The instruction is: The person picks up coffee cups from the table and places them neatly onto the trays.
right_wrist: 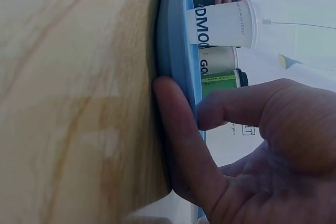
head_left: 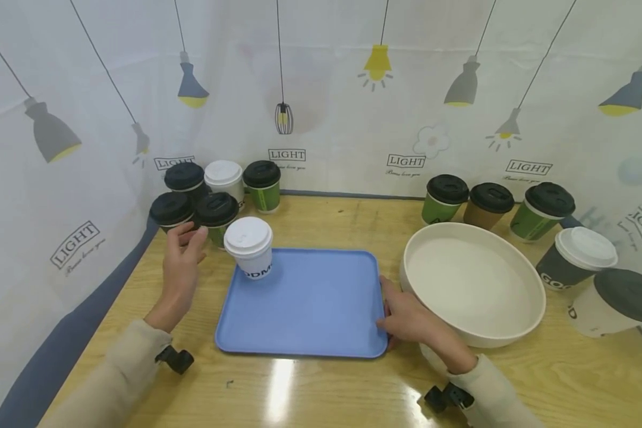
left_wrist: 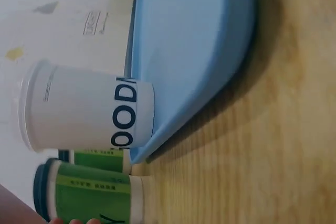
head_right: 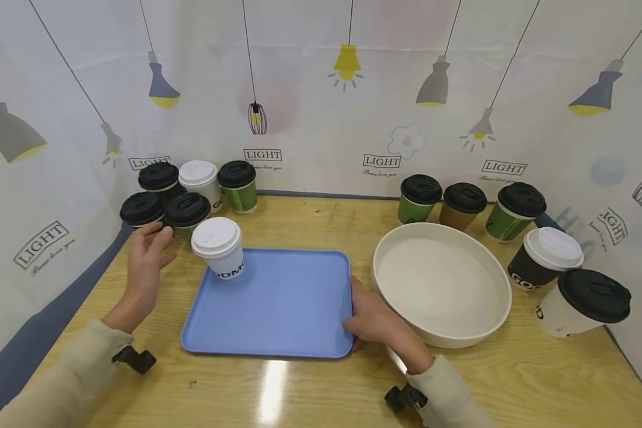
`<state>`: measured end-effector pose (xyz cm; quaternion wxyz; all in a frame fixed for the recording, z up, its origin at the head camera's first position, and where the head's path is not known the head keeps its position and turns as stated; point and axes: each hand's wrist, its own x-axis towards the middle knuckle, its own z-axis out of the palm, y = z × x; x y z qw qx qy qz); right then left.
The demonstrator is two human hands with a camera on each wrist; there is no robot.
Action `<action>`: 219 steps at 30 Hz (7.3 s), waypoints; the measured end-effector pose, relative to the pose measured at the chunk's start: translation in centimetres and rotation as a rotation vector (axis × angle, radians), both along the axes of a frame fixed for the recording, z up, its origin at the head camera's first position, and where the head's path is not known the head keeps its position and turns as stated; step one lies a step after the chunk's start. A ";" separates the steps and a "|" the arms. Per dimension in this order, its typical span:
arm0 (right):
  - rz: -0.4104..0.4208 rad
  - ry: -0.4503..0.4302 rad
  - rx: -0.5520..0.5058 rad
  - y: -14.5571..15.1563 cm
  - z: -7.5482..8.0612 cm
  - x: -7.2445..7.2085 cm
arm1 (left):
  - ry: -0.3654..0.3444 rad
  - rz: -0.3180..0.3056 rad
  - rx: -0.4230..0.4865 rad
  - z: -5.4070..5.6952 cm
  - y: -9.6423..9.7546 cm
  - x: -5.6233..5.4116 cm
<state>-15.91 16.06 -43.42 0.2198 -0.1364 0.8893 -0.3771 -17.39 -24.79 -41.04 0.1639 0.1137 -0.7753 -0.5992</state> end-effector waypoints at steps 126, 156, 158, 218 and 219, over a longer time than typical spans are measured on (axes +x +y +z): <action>0.009 0.002 -0.056 0.2 -0.3 0.0 | -0.519 -0.267 0.325 0.2 13.9 -0.2; 0.020 0.043 -0.045 0.4 -0.2 0.0 | -0.287 0.213 0.604 1.1 -2.5 2.3; 0.028 0.037 -0.041 0.4 -0.2 0.0 | -0.287 0.268 0.537 0.7 -4.4 0.8; 0.007 -0.013 -0.064 0.1 -0.2 0.1 | -0.083 0.099 0.057 -0.4 -3.2 4.3; 0.004 -0.012 -0.058 0.1 -0.2 0.1 | -0.063 0.091 0.074 -0.2 -2.6 4.8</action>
